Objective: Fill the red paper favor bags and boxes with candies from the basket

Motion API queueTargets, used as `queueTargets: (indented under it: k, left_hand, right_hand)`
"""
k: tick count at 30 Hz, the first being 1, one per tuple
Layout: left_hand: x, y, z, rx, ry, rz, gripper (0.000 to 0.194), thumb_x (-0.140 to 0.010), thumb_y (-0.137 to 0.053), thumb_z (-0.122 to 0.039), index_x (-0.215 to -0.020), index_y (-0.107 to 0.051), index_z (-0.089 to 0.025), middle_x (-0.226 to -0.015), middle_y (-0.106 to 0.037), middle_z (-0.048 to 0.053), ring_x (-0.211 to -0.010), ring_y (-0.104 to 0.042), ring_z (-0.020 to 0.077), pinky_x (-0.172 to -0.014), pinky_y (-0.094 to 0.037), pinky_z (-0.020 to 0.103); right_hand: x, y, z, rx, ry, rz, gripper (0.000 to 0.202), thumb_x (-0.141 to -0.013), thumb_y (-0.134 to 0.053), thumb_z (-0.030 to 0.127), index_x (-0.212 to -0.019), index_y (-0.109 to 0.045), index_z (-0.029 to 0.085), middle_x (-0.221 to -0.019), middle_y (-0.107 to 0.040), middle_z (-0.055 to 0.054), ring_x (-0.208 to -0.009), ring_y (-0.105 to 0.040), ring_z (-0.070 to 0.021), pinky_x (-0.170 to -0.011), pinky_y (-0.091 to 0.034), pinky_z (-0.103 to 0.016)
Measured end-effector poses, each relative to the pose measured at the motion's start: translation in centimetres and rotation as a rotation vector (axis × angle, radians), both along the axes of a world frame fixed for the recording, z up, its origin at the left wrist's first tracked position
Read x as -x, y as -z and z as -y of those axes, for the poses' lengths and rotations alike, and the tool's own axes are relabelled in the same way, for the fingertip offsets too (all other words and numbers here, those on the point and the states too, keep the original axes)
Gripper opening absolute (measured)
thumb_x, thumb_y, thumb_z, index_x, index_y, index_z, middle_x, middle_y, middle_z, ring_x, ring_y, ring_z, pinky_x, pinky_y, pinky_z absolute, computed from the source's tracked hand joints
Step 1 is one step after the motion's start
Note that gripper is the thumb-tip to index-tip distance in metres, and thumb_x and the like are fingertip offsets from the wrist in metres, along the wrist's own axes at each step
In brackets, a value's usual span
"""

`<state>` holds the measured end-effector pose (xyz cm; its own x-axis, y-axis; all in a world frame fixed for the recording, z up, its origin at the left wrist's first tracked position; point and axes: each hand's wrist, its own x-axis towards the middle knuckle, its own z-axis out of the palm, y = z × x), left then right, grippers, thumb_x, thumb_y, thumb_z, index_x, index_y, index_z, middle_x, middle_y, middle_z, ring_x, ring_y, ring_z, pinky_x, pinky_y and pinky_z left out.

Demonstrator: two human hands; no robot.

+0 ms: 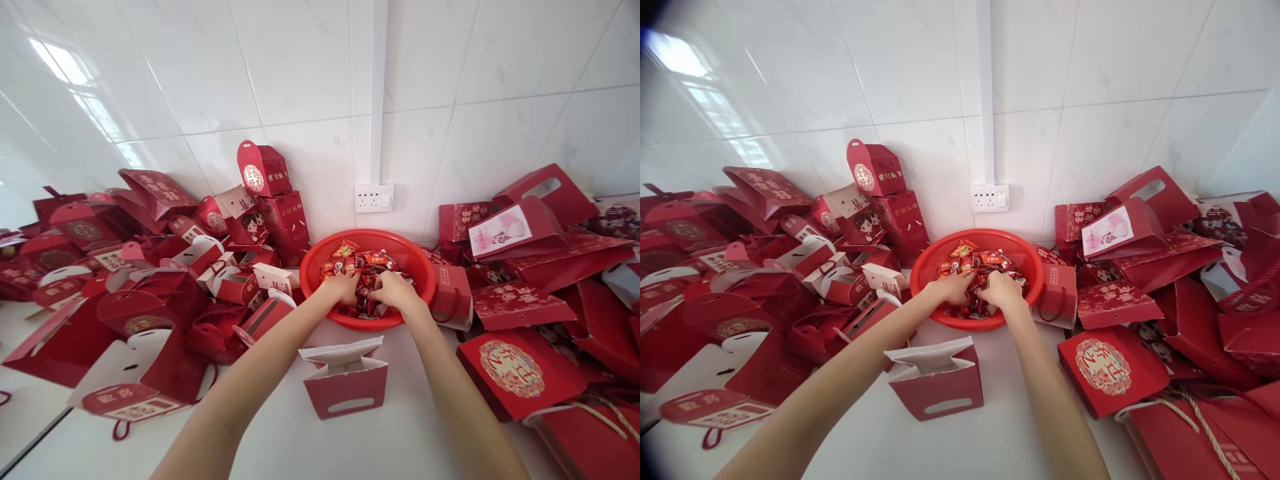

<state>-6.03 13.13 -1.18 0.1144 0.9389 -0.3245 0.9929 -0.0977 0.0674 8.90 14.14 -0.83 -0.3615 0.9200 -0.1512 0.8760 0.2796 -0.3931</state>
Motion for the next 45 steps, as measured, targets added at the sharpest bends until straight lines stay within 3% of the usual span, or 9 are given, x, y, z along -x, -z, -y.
queueTargets:
  k: [4,11,15,19,24,29,35,39,45]
  left_hand:
    - [0.0,0.1,-0.9,-0.033,-0.003,0.023,0.086,-0.069,-0.077,-0.023,-0.148,-0.043,-0.017,-0.148,-0.052,0.026,-0.129,-0.057,0.0411,-0.103,-0.048,0.047]
    - [0.2,-0.3,-1.1,-0.162,-0.086,0.252,0.044,-0.056,-0.081,-0.022,-0.098,-0.071,-0.019,-0.114,-0.073,0.017,-0.115,-0.064,0.0416,-0.100,-0.046,0.046]
    - [1.2,-0.4,-1.3,-0.293,-0.244,0.517,0.022,-0.075,-0.063,-0.037,-0.084,-0.071,-0.019,-0.099,-0.075,0.013,-0.107,-0.065,0.0364,-0.095,-0.046,0.043]
    - [2.3,-0.3,-2.0,-0.343,-0.359,0.853,0.027,-0.080,-0.046,-0.033,-0.074,-0.067,-0.017,-0.089,-0.074,0.009,-0.095,-0.066,0.0261,-0.085,-0.050,0.033]
    - [2.6,-0.5,-2.0,-0.286,-0.400,1.193,0.031,-0.082,-0.051,-0.039,-0.084,-0.069,-0.013,-0.076,-0.071,0.008,-0.069,-0.065,0.0205,-0.064,-0.052,0.030]
    - [2.2,-0.9,-1.5,-0.209,-0.352,1.361,0.027,-0.078,-0.067,-0.040,-0.083,-0.071,-0.013,-0.071,-0.070,0.005,-0.069,-0.065,0.0192,-0.067,-0.054,0.029]
    - [1.8,-1.1,-0.4,-0.104,-0.190,1.396,0.033,-0.064,-0.084,-0.041,-0.077,-0.075,-0.012,-0.076,-0.073,0.006,-0.074,-0.062,0.0174,-0.075,-0.048,0.029]
    - [1.9,-1.1,-0.1,-0.067,-0.032,1.355,0.039,-0.060,-0.089,-0.045,-0.076,-0.076,-0.012,-0.074,-0.071,0.002,-0.071,-0.058,0.0145,-0.075,-0.044,0.028]
    - [1.8,-1.4,0.1,-0.095,-0.010,1.276,0.047,-0.064,-0.083,-0.057,-0.076,-0.076,-0.012,-0.072,-0.070,0.002,-0.070,-0.057,0.0150,-0.072,-0.044,0.028]
  right_hand:
    - [0.0,0.0,0.1,-0.029,0.016,-0.037,0.014,-0.078,-0.070,0.027,-0.089,-0.075,0.019,-0.099,-0.077,-0.015,-0.101,-0.072,-0.0313,-0.076,-0.050,-0.033]
    - [-0.1,0.6,-0.5,-0.048,0.090,-0.174,0.014,-0.077,-0.071,0.026,-0.089,-0.074,0.022,-0.101,-0.077,-0.013,-0.105,-0.071,-0.0325,-0.082,-0.051,-0.037]
    - [-0.4,0.4,-0.8,-0.085,0.203,-0.311,0.011,-0.082,-0.066,0.026,-0.088,-0.074,0.022,-0.107,-0.075,-0.014,-0.112,-0.068,-0.0380,-0.095,-0.047,-0.051]
    - [-0.7,0.7,-1.3,-0.112,0.269,-0.545,0.022,-0.090,-0.061,0.038,-0.100,-0.072,0.022,-0.107,-0.076,-0.012,-0.113,-0.067,-0.0329,-0.101,-0.046,-0.050]
    - [-0.6,1.5,-1.9,-0.047,0.204,-0.910,0.038,-0.088,-0.064,0.047,-0.108,-0.069,0.015,-0.106,-0.077,-0.014,-0.104,-0.072,-0.0258,-0.092,-0.054,-0.037]
    - [-0.9,1.4,-1.5,0.046,0.086,-1.155,0.038,-0.070,-0.078,0.049,-0.090,-0.070,0.017,-0.097,-0.079,-0.009,-0.091,-0.075,-0.0242,-0.082,-0.058,-0.034]
    - [-1.3,1.1,-1.2,0.097,0.166,-1.423,0.049,-0.047,-0.092,0.046,-0.078,-0.067,0.018,-0.081,-0.076,-0.004,-0.077,-0.072,-0.0216,-0.075,-0.058,-0.034]
    - [-1.3,0.5,-0.7,0.169,0.197,-1.517,0.050,-0.043,-0.094,0.044,-0.077,-0.069,0.018,-0.081,-0.076,-0.002,-0.076,-0.071,-0.0201,-0.073,-0.057,-0.032]
    - [-1.4,0.2,-0.7,0.284,0.221,-1.618,0.047,-0.047,-0.092,0.044,-0.081,-0.070,0.020,-0.078,-0.075,0.000,-0.069,-0.069,-0.0177,-0.065,-0.057,-0.030]
